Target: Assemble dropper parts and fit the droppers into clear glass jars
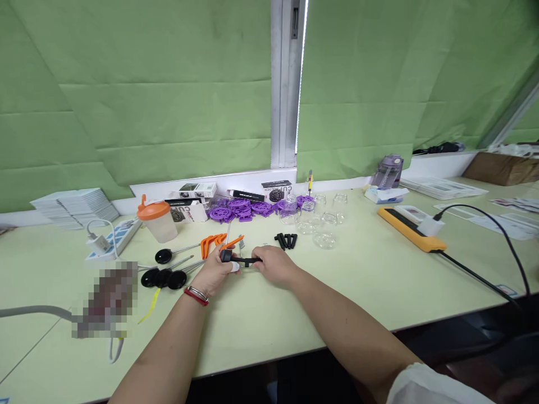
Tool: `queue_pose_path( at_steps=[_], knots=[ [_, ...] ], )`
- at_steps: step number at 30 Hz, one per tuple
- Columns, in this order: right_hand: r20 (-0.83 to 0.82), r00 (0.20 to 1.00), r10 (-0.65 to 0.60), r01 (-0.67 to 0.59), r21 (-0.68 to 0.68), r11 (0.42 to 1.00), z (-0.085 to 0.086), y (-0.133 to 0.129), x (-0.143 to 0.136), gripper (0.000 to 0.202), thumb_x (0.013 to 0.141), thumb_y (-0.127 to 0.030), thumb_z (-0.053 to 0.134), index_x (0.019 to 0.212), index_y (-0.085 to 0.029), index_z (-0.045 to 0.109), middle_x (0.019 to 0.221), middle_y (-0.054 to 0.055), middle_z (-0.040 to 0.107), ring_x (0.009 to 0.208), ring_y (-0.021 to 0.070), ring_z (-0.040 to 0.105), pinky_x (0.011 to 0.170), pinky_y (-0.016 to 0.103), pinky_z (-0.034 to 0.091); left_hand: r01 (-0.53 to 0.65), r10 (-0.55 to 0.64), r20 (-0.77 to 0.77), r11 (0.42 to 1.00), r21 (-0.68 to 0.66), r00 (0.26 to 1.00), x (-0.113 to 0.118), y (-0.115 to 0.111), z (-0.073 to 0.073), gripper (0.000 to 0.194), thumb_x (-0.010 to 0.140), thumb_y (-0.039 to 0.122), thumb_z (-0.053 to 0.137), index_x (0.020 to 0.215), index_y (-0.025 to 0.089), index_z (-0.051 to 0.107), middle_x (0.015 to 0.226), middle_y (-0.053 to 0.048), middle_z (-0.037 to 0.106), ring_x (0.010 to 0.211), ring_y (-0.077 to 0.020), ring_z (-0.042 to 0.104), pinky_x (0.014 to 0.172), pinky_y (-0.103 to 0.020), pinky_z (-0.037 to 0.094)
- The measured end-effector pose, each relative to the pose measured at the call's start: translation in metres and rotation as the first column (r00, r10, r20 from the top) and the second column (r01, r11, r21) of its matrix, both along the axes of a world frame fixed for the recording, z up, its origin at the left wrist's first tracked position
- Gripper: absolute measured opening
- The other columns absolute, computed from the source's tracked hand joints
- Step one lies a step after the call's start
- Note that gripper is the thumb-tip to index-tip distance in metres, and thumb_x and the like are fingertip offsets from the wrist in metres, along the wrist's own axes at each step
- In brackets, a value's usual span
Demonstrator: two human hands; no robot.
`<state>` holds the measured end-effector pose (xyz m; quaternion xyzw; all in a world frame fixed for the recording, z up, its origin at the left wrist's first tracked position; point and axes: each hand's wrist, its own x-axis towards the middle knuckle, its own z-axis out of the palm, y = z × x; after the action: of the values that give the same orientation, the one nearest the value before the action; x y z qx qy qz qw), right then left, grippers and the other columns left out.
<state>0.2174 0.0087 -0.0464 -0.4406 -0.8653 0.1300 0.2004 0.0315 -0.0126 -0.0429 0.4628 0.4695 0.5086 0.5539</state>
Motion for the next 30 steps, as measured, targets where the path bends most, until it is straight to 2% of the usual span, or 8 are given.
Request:
queue_pose_path(
  at_steps=[5, 18, 24, 30],
  knots=[
    [-0.009, 1.0, 0.009, -0.009, 0.003, 1.0, -0.0019, 0.0009, 0.0003, 0.009, 0.084, -0.024, 0.055, 0.089, -0.02, 0.061, 0.085, 0.004, 0.064, 0.08, 0.0161, 0.054, 0.066, 0.024, 0.03, 0.0, -0.001, 0.011, 1.0, 0.01, 1.0, 0.0002, 0.0012, -0.0017, 0.057, 0.049, 0.008, 0.071, 0.099, 0.018, 0.046, 0.083, 0.002, 0.051, 0.067, -0.0109, 0.053, 0.059, -0.029, 0.05],
    [0.004, 1.0, -0.004, 0.004, 0.01, 1.0, 0.0004, -0.0046, -0.0054, 0.01, 0.085, -0.022, 0.054, 0.09, -0.018, 0.062, 0.083, 0.004, 0.064, 0.077, 0.0158, 0.054, 0.066, 0.024, 0.031, 0.017, -0.016, 0.058, 1.0, -0.022, 0.998, 0.0002, -0.0003, -0.0005, 0.053, 0.052, 0.008, 0.072, 0.096, 0.02, 0.045, 0.078, 0.004, 0.053, 0.062, -0.0087, 0.051, 0.056, -0.023, 0.044],
    [-0.041, 0.999, -0.037, 0.034, -0.067, 0.997, -0.0006, -0.006, -0.007, 0.01, 0.085, -0.02, 0.053, 0.09, -0.018, 0.062, 0.08, 0.003, 0.063, 0.07, 0.0137, 0.051, 0.062, 0.024, 0.029, 0.006, -0.003, 0.069, 0.999, -0.048, 0.998, 0.0009, -0.0006, -0.0013, 0.054, 0.051, 0.007, 0.07, 0.095, 0.021, 0.043, 0.078, 0.004, 0.055, 0.061, -0.0091, 0.053, 0.057, -0.024, 0.044],
    [-0.079, 0.996, -0.043, 0.036, -0.088, 0.995, -0.0033, -0.0053, -0.0082, 0.007, 0.084, -0.019, 0.055, 0.088, -0.018, 0.061, 0.077, 0.002, 0.061, 0.067, 0.0124, 0.048, 0.06, 0.023, 0.027, 0.004, -0.001, 0.077, 0.999, -0.045, 0.997, 0.0009, -0.0004, -0.0017, 0.049, 0.054, 0.009, 0.069, 0.093, 0.02, 0.043, 0.079, 0.004, 0.054, 0.058, -0.0072, 0.052, 0.054, -0.022, 0.041]
  ],
)
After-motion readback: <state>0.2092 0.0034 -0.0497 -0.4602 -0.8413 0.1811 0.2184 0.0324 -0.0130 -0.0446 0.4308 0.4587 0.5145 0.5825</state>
